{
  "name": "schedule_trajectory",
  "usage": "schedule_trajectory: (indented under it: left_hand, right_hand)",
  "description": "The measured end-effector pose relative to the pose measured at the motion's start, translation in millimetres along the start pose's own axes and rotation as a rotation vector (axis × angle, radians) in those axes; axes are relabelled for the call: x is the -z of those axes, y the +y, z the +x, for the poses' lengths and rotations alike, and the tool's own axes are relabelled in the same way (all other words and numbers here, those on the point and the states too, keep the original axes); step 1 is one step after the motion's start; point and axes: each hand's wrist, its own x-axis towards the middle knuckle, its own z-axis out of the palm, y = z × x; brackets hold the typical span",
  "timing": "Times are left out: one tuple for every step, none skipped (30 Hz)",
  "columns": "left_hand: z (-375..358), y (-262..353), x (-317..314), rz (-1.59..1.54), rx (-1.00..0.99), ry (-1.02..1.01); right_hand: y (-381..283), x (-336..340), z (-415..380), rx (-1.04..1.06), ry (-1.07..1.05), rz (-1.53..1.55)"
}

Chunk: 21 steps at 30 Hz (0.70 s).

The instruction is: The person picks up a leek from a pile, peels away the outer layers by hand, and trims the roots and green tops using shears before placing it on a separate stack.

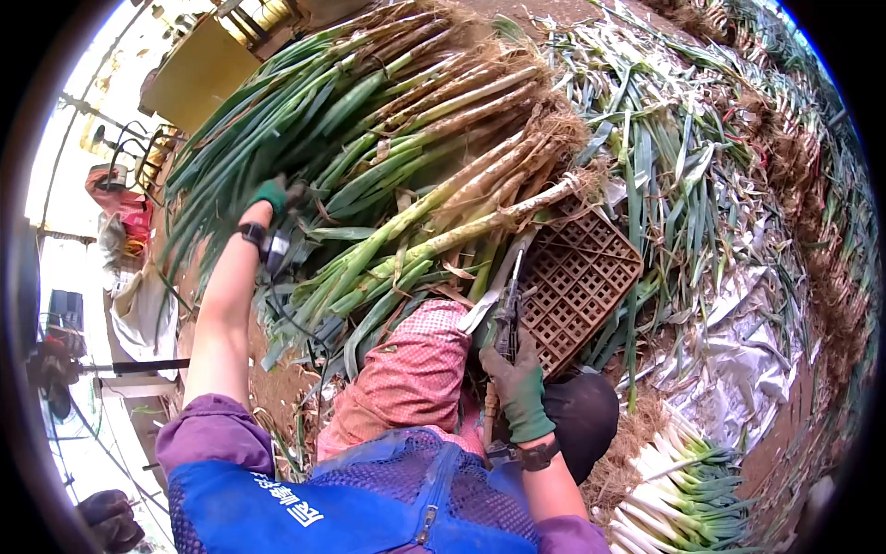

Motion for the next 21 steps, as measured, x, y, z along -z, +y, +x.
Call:
schedule_trajectory:
  left_hand:
    - [5, -1, 18, 0.035, 0.064, -0.139]
    - [8, 0, 43, 0.073, 0.12, -0.282]
    - [9, -2, 47, 0.075, 0.128, -0.237]
    - [-2, 18, 64, 0.119, 0.197, -0.265]
    - [-6, 30, 62, 0.106, 0.18, -0.233]
    - [-9, 45, 61, 0.093, 0.16, -0.198]
    - [-29, 73, 69, -0.005, 0.031, -0.089]
    - [-46, 100, 69, -0.101, -0.085, -0.013]
    - [-68, 124, 71, -0.248, -0.28, -0.021]
    - [-79, 143, 52, -0.436, -0.437, -0.082]
    - [-91, 166, 41, -0.746, -0.507, -0.306]
    - [-96, 183, 26, -0.679, -0.469, -0.428]
    - [-106, 203, 28, -0.527, -0.444, -0.423]
    - [-100, 216, 7, -0.486, -0.435, -0.468]
    - [-105, 227, 13, -0.429, -0.39, -0.449]
    - [-112, 236, 22, -0.372, -0.343, -0.429]
    - [-115, 243, 28, -0.345, -0.269, -0.432]
    - [-117, 245, 29, -0.341, -0.253, -0.427]
    - [-119, 246, 28, -0.336, -0.236, -0.419]
    - [-119, 247, 27, -0.329, -0.221, -0.41]
    - [-119, 249, 28, -0.327, -0.215, -0.376]
  right_hand:
    - [0, 1, 2, -0.006, -0.005, 0.001]
    - [1, 2, 2, -0.015, -0.004, 0.007]
    - [-4, 0, -2, -0.044, 0.021, -0.033]
    - [-13, -3, -6, -0.073, 0.042, -0.073]
    - [-19, -5, -7, -0.099, 0.059, -0.115]
    - [-17, -5, -6, -0.077, 0.063, -0.091]
    - [-14, -5, -4, -0.055, 0.068, -0.065]
    - [-12, -6, -4, -0.034, 0.075, -0.041]
    - [-13, -7, -5, -0.026, 0.062, -0.053]
    - [-16, -11, -6, -0.017, 0.048, -0.065]
    - [-19, -13, -7, -0.007, 0.033, -0.078]
    - [-20, -14, -8, -0.015, 0.039, -0.068]
    - [-22, -14, -10, -0.022, 0.047, -0.056]
    - [-22, -14, -10, -0.026, 0.056, -0.041]
    - [-21, -13, -11, -0.019, 0.06, -0.011]
    - [-23, -12, -13, -0.022, 0.04, -0.026]
    - [-28, -11, -14, -0.024, 0.018, -0.041]
    - [-31, -9, -16, -0.026, -0.004, -0.057]
    - [-27, -6, -16, -0.055, -0.017, 0.007]
    - [-23, -5, -16, -0.029, -0.017, 0.018]
    - [-21, -7, -17, -0.002, -0.014, 0.032]
